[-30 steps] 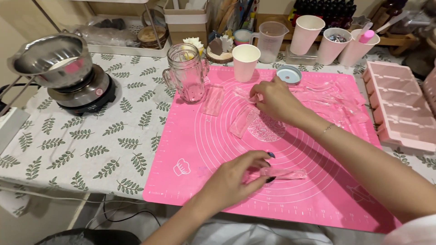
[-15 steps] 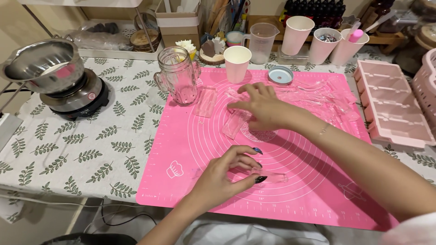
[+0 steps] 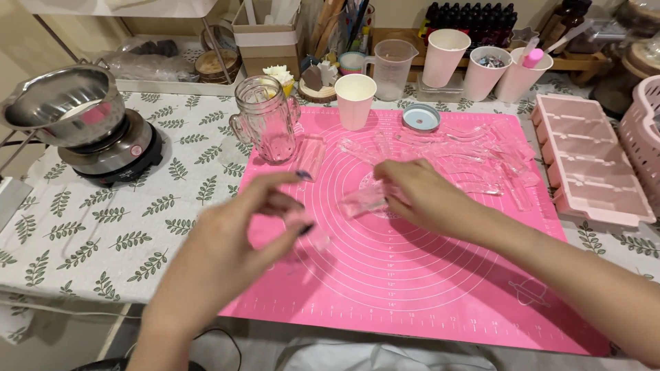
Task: The person is using a knife to cut and prepare clear wax pieces on a pink mat.
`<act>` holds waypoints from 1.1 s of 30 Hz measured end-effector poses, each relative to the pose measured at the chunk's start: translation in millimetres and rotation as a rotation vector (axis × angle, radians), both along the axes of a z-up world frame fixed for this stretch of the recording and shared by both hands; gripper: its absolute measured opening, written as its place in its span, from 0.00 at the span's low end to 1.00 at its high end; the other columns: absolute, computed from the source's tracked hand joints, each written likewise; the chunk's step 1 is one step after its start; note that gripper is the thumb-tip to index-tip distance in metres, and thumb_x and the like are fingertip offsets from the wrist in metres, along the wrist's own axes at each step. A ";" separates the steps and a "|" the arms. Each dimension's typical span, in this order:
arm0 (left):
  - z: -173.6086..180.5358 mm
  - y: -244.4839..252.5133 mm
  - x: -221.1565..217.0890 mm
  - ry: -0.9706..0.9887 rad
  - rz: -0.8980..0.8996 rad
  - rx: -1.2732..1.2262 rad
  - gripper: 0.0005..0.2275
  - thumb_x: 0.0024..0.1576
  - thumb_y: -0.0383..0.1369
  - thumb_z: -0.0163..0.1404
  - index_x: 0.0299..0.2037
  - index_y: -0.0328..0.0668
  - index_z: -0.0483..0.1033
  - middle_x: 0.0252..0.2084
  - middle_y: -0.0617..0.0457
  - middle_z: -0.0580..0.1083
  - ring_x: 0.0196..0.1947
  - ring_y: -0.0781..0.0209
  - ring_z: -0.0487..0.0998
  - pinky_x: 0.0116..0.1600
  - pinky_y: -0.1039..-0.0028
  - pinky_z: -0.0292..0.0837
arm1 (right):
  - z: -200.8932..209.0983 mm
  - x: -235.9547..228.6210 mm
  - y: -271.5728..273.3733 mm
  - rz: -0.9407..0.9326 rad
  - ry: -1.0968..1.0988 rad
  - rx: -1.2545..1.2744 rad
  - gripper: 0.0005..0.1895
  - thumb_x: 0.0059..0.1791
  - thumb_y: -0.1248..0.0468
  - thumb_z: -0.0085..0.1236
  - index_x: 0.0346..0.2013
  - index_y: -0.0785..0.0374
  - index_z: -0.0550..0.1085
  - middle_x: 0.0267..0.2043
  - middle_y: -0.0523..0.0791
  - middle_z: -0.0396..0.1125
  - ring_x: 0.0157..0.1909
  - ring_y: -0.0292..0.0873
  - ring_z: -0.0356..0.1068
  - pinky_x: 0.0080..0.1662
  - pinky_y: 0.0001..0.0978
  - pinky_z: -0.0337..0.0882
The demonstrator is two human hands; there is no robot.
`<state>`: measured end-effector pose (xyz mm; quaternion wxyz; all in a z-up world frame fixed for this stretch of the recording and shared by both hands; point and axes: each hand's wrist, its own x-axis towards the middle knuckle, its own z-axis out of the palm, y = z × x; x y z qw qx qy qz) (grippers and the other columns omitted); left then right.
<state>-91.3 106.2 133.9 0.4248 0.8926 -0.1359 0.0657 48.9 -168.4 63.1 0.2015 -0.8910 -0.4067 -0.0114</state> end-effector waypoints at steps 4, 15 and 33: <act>7.5 -7.7 19.6 -0.210 0.148 0.117 0.20 0.54 0.30 0.59 0.56 0.43 0.72 0.39 0.51 0.83 0.41 0.61 0.86 0.45 0.69 0.79 | 33.9 -34.3 -31.1 0.019 0.026 0.147 0.20 0.45 0.63 0.62 0.50 0.65 0.70 0.45 0.51 0.74 0.44 0.49 0.78 0.45 0.40 0.77; -99.8 -58.1 150.2 0.152 -0.067 -0.543 0.20 0.55 0.25 0.56 0.59 0.37 0.70 0.41 0.50 0.81 0.39 0.64 0.82 0.43 0.75 0.79 | 84.1 -87.8 -90.4 -0.577 0.173 -0.086 0.17 0.44 0.59 0.67 0.46 0.57 0.75 0.40 0.41 0.70 0.40 0.41 0.71 0.45 0.36 0.73; -97.2 -104.0 47.5 -0.092 -0.276 -0.132 0.39 0.53 0.38 0.62 0.72 0.44 0.53 0.53 0.41 0.75 0.55 0.45 0.78 0.57 0.59 0.76 | 18.1 -53.2 -60.7 -0.302 0.689 0.633 0.13 0.46 0.69 0.56 0.45 0.70 0.73 0.38 0.42 0.73 0.40 0.38 0.79 0.43 0.32 0.80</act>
